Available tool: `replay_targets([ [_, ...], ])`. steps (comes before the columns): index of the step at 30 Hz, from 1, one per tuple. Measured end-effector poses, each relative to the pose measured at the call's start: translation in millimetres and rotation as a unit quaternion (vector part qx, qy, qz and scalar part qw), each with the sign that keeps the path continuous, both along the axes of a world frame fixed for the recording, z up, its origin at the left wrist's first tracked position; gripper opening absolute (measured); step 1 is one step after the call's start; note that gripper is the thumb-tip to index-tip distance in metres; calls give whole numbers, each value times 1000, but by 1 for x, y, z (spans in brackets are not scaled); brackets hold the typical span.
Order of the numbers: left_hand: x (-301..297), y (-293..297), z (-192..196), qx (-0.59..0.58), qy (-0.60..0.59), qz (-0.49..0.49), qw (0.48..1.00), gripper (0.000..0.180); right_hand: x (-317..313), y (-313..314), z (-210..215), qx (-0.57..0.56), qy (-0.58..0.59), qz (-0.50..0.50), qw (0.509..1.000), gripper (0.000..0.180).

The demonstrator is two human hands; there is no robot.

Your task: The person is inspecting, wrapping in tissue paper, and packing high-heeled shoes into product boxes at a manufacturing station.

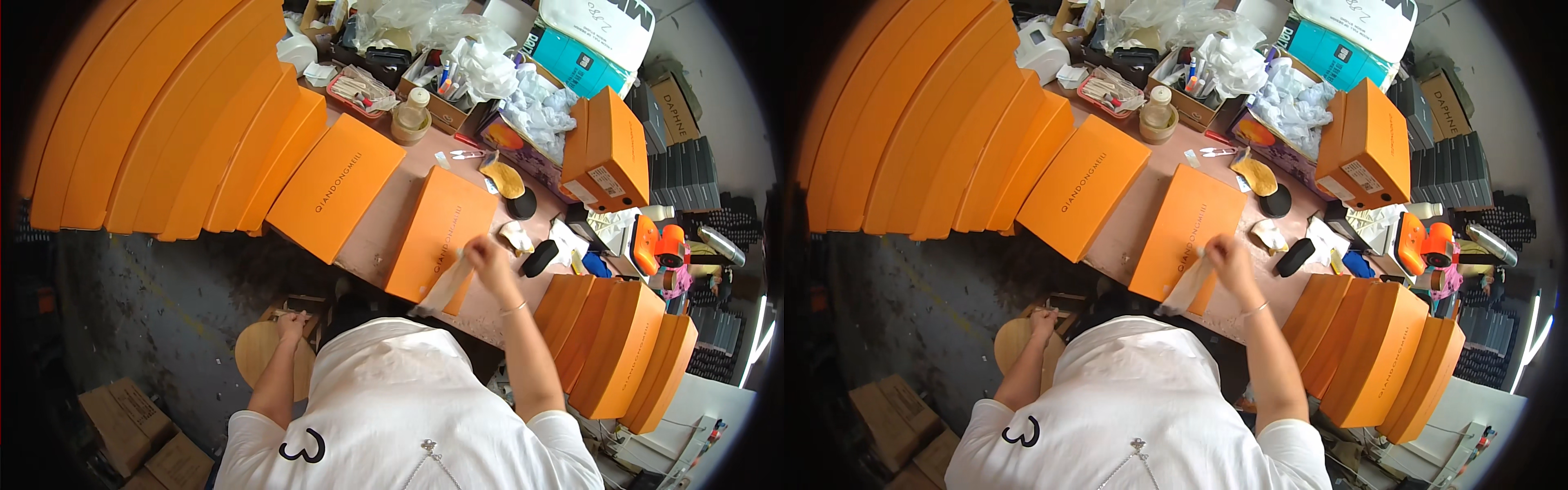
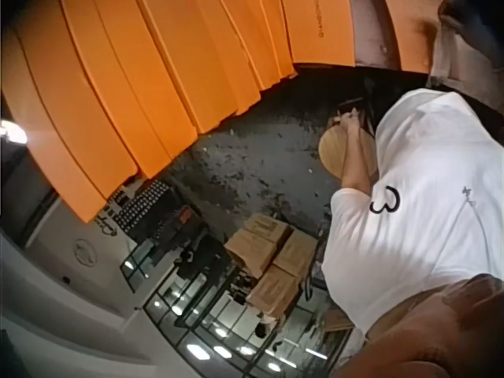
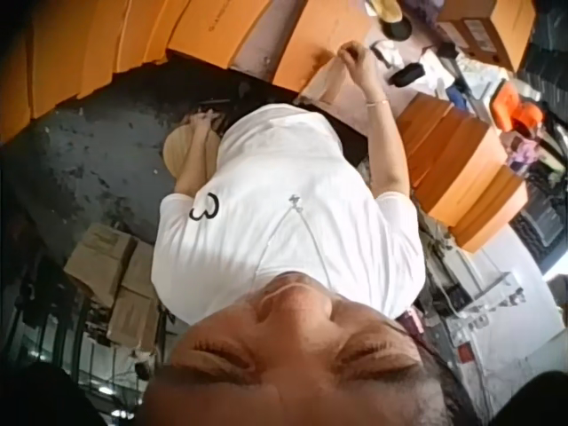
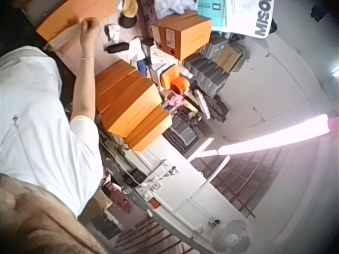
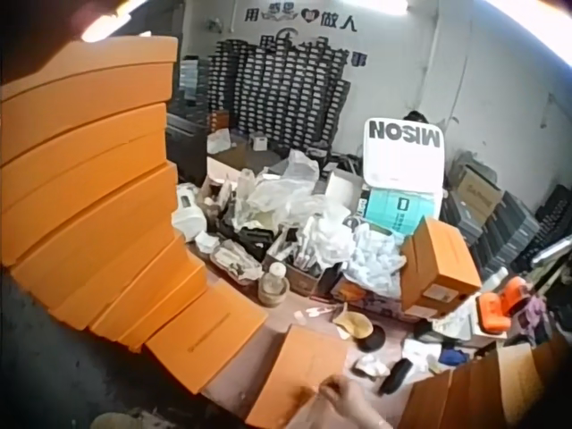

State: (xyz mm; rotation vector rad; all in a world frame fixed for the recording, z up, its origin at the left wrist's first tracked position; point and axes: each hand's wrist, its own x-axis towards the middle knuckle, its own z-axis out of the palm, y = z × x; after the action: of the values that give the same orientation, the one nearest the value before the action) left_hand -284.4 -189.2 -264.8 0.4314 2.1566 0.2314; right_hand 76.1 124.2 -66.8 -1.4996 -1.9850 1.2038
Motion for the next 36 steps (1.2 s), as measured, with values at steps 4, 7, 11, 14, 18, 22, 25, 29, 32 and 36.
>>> replay_targets([
  [4,19,21,24,259,82,-31,962,18,-18,119,29,198,37,-54,978,12],
  [7,60,88,110,374,-8,-62,925,18,-24,189,30,269,189,-167,930,21],
  [11,103,146,150,413,-95,-132,896,33,-31,179,36,246,55,-115,961,20],
  [14,121,166,116,382,-84,-222,893,45,-35,93,18,73,25,-24,997,17],
  [18,121,176,125,359,-122,-242,893,55,-30,-43,-5,-17,-45,123,991,15],
  [22,120,178,125,369,-125,-267,882,56,-34,-83,-16,58,-93,89,990,16],
  [25,119,177,123,368,-126,-278,878,56,-41,-84,-20,112,-109,128,979,14],
  [29,118,178,123,369,-133,-282,875,57,-41,-80,-23,117,-112,116,980,11],
  [32,117,178,120,370,-130,-288,874,58,-42,-80,-27,115,-131,111,978,9],
  [36,116,177,117,372,-124,-288,874,60,-38,-80,-31,118,-119,104,980,9],
])
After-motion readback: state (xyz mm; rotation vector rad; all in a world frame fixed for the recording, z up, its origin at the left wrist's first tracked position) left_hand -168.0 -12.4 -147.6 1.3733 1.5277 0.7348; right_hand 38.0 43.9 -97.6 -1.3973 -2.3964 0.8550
